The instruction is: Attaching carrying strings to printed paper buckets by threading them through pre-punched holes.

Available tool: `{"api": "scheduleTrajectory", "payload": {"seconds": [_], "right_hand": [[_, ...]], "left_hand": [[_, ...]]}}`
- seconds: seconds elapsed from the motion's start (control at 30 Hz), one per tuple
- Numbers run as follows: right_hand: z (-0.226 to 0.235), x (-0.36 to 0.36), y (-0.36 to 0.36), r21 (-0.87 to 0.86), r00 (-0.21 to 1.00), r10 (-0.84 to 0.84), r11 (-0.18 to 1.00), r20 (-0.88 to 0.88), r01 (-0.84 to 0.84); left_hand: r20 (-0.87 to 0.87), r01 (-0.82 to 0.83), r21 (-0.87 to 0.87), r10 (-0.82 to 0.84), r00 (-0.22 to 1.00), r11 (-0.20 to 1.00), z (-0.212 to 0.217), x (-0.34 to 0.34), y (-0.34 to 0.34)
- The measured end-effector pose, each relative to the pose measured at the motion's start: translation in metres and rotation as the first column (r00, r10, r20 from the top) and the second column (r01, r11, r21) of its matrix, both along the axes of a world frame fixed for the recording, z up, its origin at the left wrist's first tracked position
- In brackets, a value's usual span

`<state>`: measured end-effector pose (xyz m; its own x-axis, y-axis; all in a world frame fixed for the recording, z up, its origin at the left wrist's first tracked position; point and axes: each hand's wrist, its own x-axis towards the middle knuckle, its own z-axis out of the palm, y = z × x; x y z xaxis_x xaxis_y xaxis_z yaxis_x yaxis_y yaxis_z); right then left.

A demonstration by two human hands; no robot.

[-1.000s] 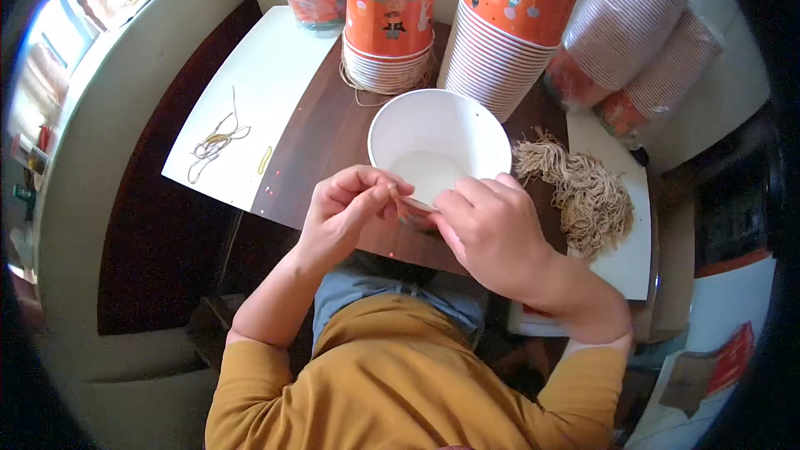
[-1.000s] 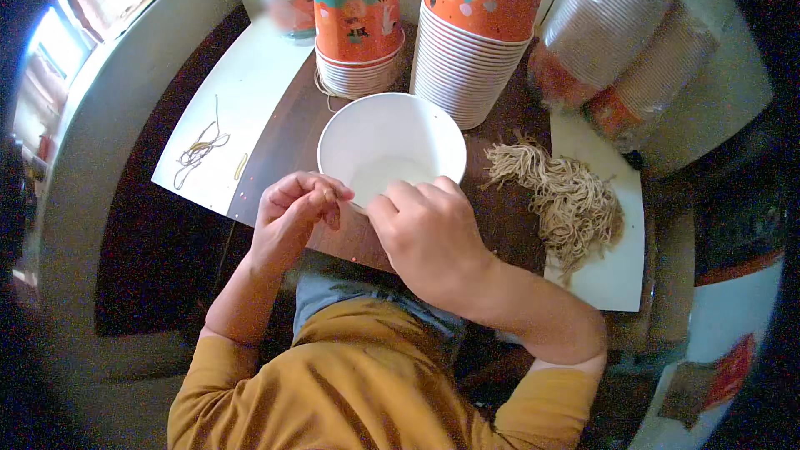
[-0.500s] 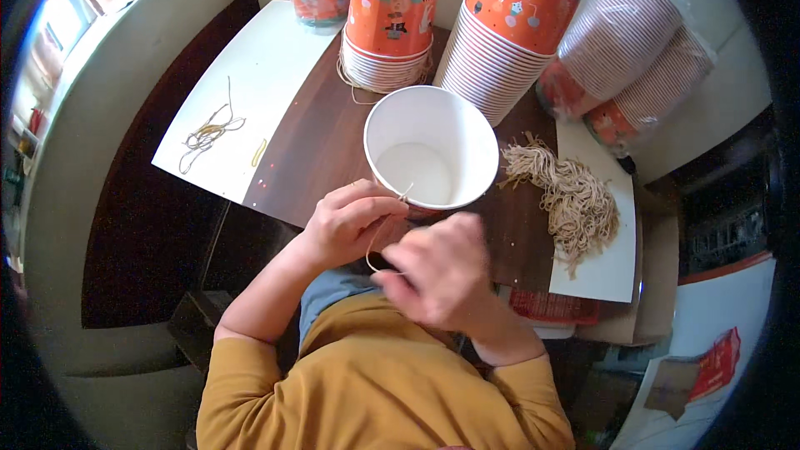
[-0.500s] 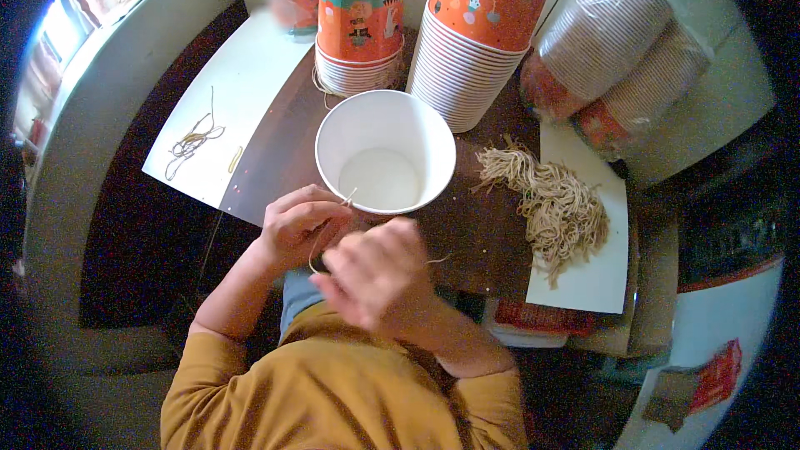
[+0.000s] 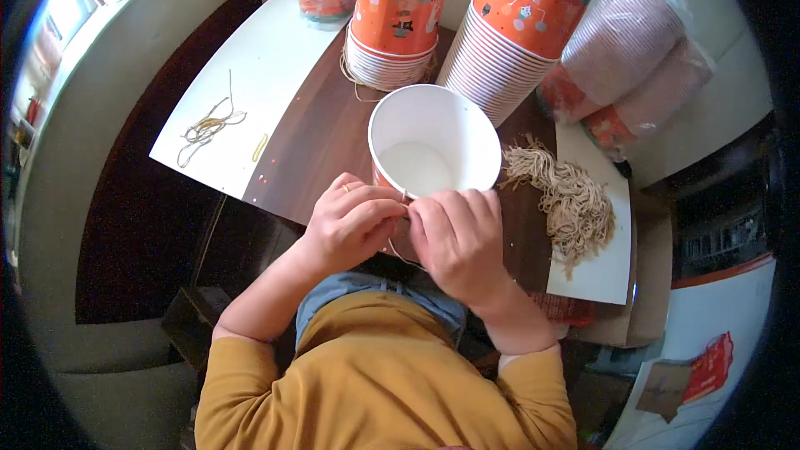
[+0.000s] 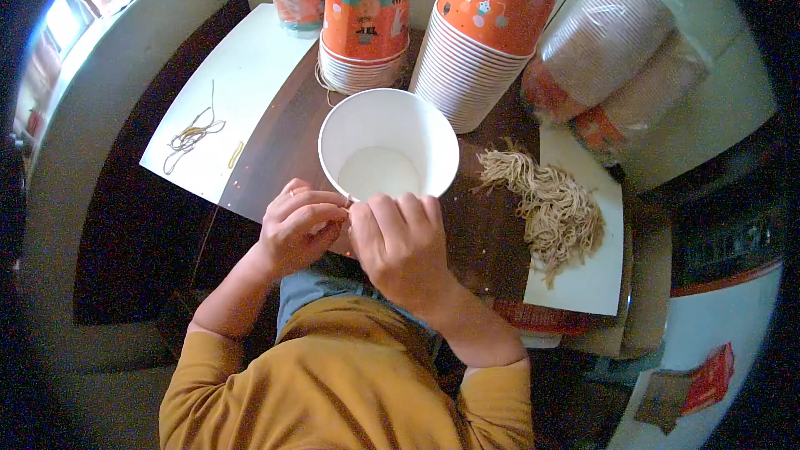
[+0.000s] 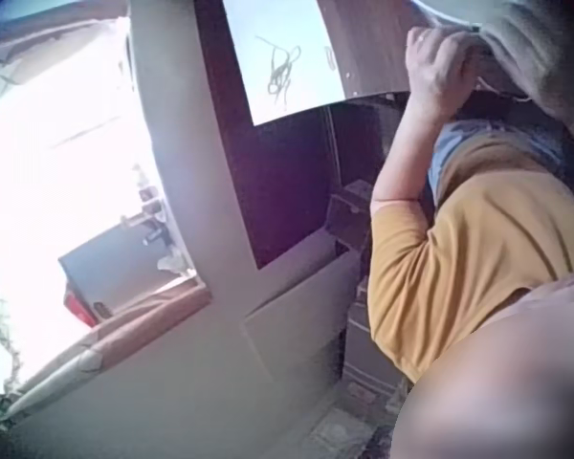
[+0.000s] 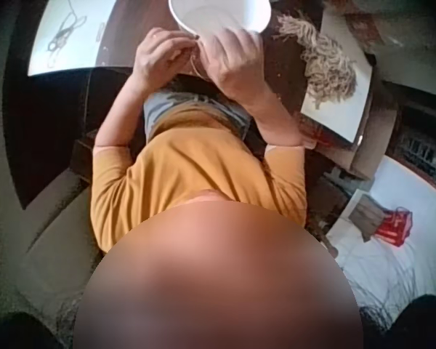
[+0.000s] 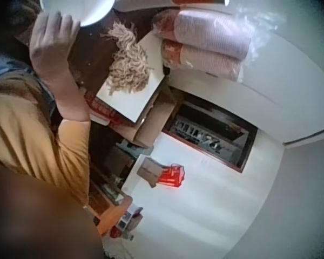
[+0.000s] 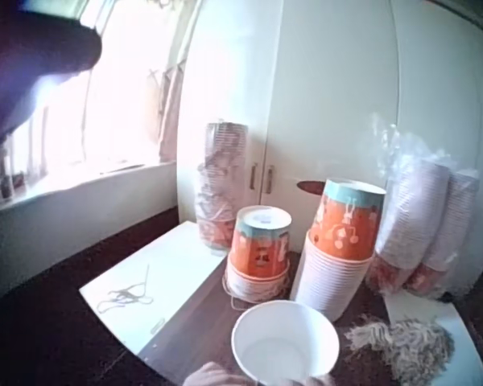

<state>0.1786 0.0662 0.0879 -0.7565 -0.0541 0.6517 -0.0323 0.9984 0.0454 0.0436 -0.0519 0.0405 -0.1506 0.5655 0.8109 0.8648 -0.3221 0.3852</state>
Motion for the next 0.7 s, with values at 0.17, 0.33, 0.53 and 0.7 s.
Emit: {"api": "scheduleTrajectory", "payload": {"seconds": [0.17, 0.33, 0.53, 0.7], "right_hand": [[-0.031, 0.006, -0.023, -0.303, 0.981, -0.175, 0.943, -0.088, 0.141], [-0.042, -0.001, -0.023, -0.361, 0.973, -0.193, 0.923, -0.129, 0.135], [-0.068, -0.023, -0.010, -0.313, 0.972, -0.134, 0.947, -0.194, 0.069], [-0.055, -0.034, -0.016, -0.760, 0.982, -0.005, 0.634, -0.190, -0.144]], "left_hand": [[-0.124, -0.261, 0.135, 0.278, 0.953, 0.956, -0.006, 0.019, -0.001], [-0.048, -0.440, 0.157, 0.451, 0.891, 0.884, -0.016, 0.026, 0.000], [0.872, -0.175, 0.005, 0.081, 0.482, 0.985, -0.015, 0.043, 0.003], [0.938, -0.143, 0.026, 0.025, 0.345, 0.989, -0.011, 0.028, -0.005]]}}
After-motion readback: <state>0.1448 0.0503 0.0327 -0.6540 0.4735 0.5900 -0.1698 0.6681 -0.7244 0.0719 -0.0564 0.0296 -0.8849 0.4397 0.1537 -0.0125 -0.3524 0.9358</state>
